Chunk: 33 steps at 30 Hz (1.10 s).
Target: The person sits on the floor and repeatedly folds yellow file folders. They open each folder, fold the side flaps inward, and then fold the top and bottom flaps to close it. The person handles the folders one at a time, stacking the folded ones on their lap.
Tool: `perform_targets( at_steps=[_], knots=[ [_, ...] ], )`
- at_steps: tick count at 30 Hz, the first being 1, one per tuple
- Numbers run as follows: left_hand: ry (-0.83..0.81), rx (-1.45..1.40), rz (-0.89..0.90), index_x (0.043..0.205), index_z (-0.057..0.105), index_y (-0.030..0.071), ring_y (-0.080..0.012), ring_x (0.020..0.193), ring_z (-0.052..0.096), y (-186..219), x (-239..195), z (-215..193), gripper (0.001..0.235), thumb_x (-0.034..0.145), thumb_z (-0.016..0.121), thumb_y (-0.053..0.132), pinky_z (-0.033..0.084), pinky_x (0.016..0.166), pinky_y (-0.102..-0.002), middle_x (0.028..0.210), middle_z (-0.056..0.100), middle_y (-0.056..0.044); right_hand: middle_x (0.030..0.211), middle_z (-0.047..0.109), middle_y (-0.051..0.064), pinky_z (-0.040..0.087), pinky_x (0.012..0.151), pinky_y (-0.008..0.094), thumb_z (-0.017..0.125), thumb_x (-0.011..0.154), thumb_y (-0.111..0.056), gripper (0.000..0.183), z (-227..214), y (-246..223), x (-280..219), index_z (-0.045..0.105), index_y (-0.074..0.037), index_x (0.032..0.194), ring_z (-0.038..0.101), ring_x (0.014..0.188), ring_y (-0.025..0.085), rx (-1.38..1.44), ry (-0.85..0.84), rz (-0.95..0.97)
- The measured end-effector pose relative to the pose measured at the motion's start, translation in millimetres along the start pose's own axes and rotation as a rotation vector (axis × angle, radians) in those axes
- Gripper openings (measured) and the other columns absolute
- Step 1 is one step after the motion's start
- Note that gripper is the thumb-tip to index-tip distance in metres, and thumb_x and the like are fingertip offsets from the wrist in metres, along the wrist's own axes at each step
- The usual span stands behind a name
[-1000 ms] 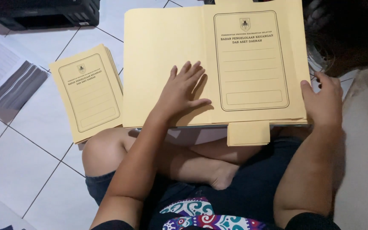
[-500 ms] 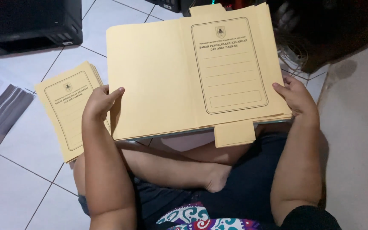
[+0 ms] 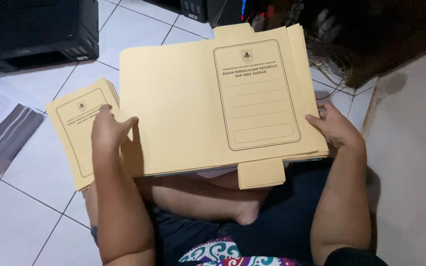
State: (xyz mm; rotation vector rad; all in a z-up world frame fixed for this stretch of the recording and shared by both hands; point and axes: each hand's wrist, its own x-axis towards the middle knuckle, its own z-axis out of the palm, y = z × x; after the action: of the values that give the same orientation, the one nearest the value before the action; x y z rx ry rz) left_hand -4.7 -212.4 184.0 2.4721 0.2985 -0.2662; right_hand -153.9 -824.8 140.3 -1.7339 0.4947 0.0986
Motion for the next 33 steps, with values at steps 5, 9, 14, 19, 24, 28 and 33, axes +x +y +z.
perform_targets(
  at_steps=[5, 9, 14, 19, 24, 28, 33],
  knots=[
    [0.377, -0.129, 0.894, 0.129, 0.06, -0.005, -0.0477, 0.132, 0.051, 116, -81, 42, 0.043, 0.091, 0.074, 0.008, 0.036, 0.117, -0.053, 0.126, 0.06, -0.026, 0.136, 0.062, 0.025, 0.052, 0.096, 0.06, 0.076, 0.093, -0.036, 0.068, 25, -45, -25, 0.05, -0.007, 0.149, 0.059, 0.125, 0.046, -0.55, 0.152, 0.072],
    [0.22, 0.056, 1.077, 0.138, 0.059, 0.004, -0.0534, 0.144, 0.034, 147, -110, 79, 0.046, 0.097, 0.067, 0.024, 0.035, 0.113, -0.064, 0.153, 0.046, -0.025, 0.142, 0.05, 0.028, 0.043, 0.103, 0.064, 0.073, 0.093, -0.035, 0.078, 56, -80, -53, 0.041, -0.005, 0.157, 0.046, 0.132, 0.05, -0.918, 0.321, -0.064],
    [-0.191, 0.334, 0.934, 0.153, 0.048, 0.016, -0.0369, 0.154, 0.027, 147, -115, 83, 0.059, 0.103, 0.047, 0.048, 0.019, 0.125, -0.056, 0.163, 0.04, -0.011, 0.128, 0.057, 0.017, 0.051, 0.097, 0.051, 0.068, 0.094, -0.03, 0.057, 75, -54, -39, 0.055, -0.012, 0.146, 0.059, 0.12, 0.041, -1.116, 0.341, -0.132],
    [-0.175, 0.343, 0.956, 0.153, 0.049, 0.019, -0.0345, 0.154, 0.028, 142, -109, 84, 0.07, 0.096, 0.056, 0.06, 0.019, 0.125, -0.055, 0.164, 0.039, -0.011, 0.135, 0.053, 0.027, 0.049, 0.101, 0.056, 0.061, 0.099, -0.044, 0.068, 87, -100, -69, 0.051, 0.0, 0.149, 0.053, 0.13, 0.048, -1.047, 0.242, -0.047],
    [-0.179, 0.372, 0.952, 0.153, 0.048, 0.025, -0.035, 0.155, 0.026, 149, -115, 78, 0.077, 0.092, 0.054, 0.071, 0.015, 0.126, -0.056, 0.166, 0.035, -0.012, 0.14, 0.049, 0.025, 0.048, 0.103, 0.059, 0.059, 0.098, -0.052, 0.076, 87, -104, -68, 0.047, -0.001, 0.153, 0.048, 0.136, 0.047, -1.003, 0.172, 0.012],
    [-0.206, 0.355, 0.921, 0.151, 0.052, 0.025, -0.0343, 0.156, 0.025, 152, -117, 76, 0.079, 0.09, 0.056, 0.073, 0.014, 0.126, -0.055, 0.166, 0.034, -0.013, 0.134, 0.051, 0.026, 0.047, 0.104, 0.057, 0.061, 0.099, -0.047, 0.073, 86, -112, -71, 0.05, 0.002, 0.151, 0.051, 0.131, 0.048, -0.878, 0.178, -0.022],
    [-0.197, 0.338, 0.922, 0.15, 0.054, 0.025, -0.0338, 0.156, 0.026, 147, -110, 84, 0.077, 0.087, 0.066, 0.067, 0.015, 0.127, -0.054, 0.166, 0.034, -0.012, 0.124, 0.056, 0.027, 0.051, 0.099, 0.051, 0.066, 0.099, -0.034, 0.059, 81, -110, -70, 0.056, 0.002, 0.144, 0.061, 0.119, 0.045, -0.657, 0.224, -0.072]
  ],
)
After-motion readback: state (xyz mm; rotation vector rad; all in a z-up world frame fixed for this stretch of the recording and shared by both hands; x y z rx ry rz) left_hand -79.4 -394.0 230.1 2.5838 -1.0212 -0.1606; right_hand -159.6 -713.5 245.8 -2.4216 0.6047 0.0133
